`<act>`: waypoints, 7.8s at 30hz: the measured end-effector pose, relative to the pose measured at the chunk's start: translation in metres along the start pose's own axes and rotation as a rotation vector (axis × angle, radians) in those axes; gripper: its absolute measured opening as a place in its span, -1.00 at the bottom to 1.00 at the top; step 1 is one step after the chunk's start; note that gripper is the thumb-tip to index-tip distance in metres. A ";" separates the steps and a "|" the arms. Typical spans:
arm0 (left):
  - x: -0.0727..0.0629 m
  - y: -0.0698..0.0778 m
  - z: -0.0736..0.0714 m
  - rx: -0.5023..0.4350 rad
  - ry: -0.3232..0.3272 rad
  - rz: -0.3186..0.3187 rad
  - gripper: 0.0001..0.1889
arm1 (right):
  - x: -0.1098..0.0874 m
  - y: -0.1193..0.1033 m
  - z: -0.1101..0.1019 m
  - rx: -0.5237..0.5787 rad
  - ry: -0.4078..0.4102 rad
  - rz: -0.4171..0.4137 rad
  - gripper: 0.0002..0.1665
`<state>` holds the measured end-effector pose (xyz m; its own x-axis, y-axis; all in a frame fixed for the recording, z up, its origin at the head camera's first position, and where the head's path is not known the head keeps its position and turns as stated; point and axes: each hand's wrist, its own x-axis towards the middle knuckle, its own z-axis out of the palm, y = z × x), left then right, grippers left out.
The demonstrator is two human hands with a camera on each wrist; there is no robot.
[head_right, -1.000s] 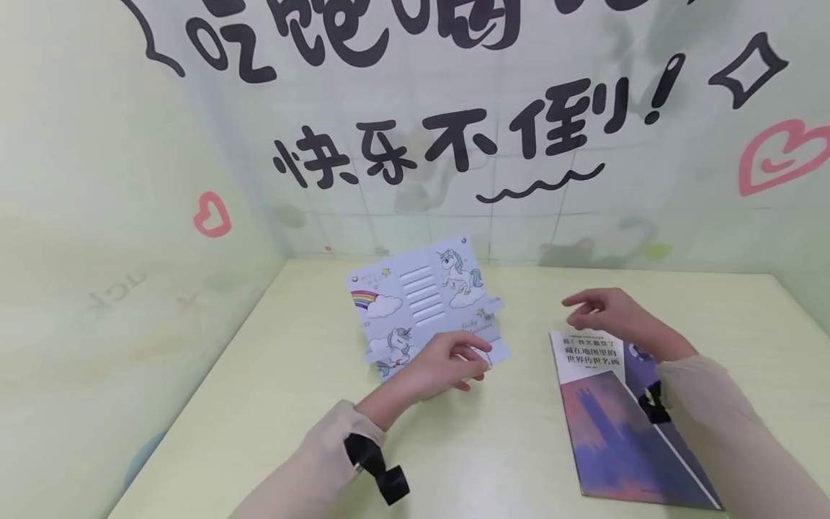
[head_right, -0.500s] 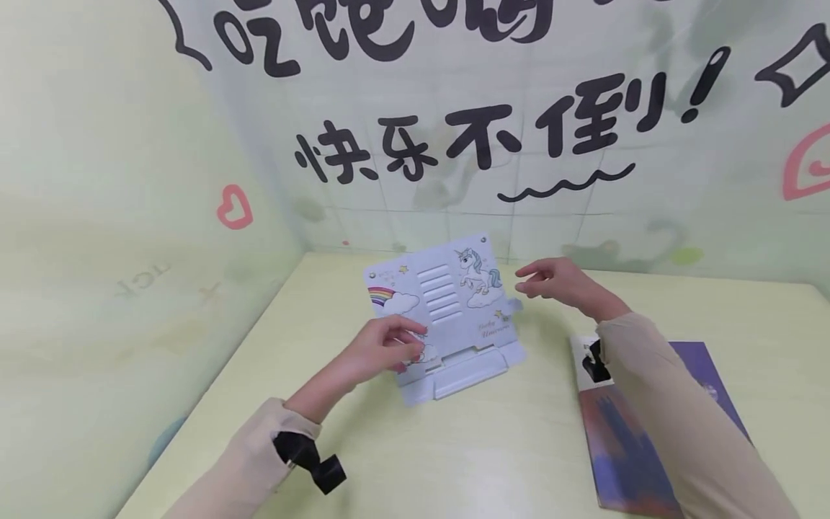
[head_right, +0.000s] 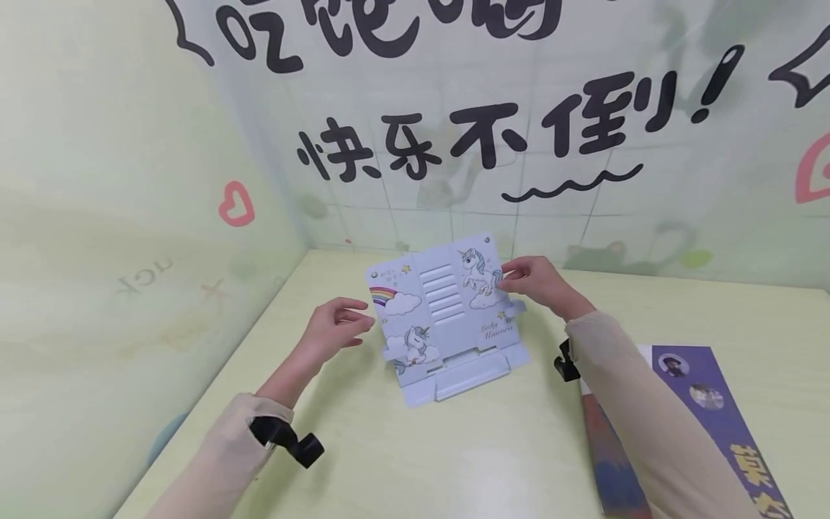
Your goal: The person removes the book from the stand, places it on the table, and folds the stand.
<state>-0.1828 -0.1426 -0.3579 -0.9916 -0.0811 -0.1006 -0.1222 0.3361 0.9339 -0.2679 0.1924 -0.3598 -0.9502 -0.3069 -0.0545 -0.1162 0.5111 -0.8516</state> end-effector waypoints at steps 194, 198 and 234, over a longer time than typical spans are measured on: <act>-0.036 0.103 0.146 -0.602 -0.456 0.014 -0.54 | -0.170 -0.027 0.067 0.059 0.339 -0.215 -0.68; -0.035 0.108 0.154 -0.567 -0.464 0.015 -0.55 | -0.171 -0.025 0.063 0.069 0.357 -0.161 -0.66; 0.013 -0.008 0.086 0.118 -0.522 0.168 -0.82 | -0.169 -0.021 0.065 0.117 0.347 -0.221 -0.69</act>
<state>-0.1987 -0.0659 -0.3963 -0.8834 0.4476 -0.1384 0.0648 0.4093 0.9101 -0.0857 0.1813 -0.3671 -0.9494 -0.1001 0.2975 -0.3133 0.3630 -0.8775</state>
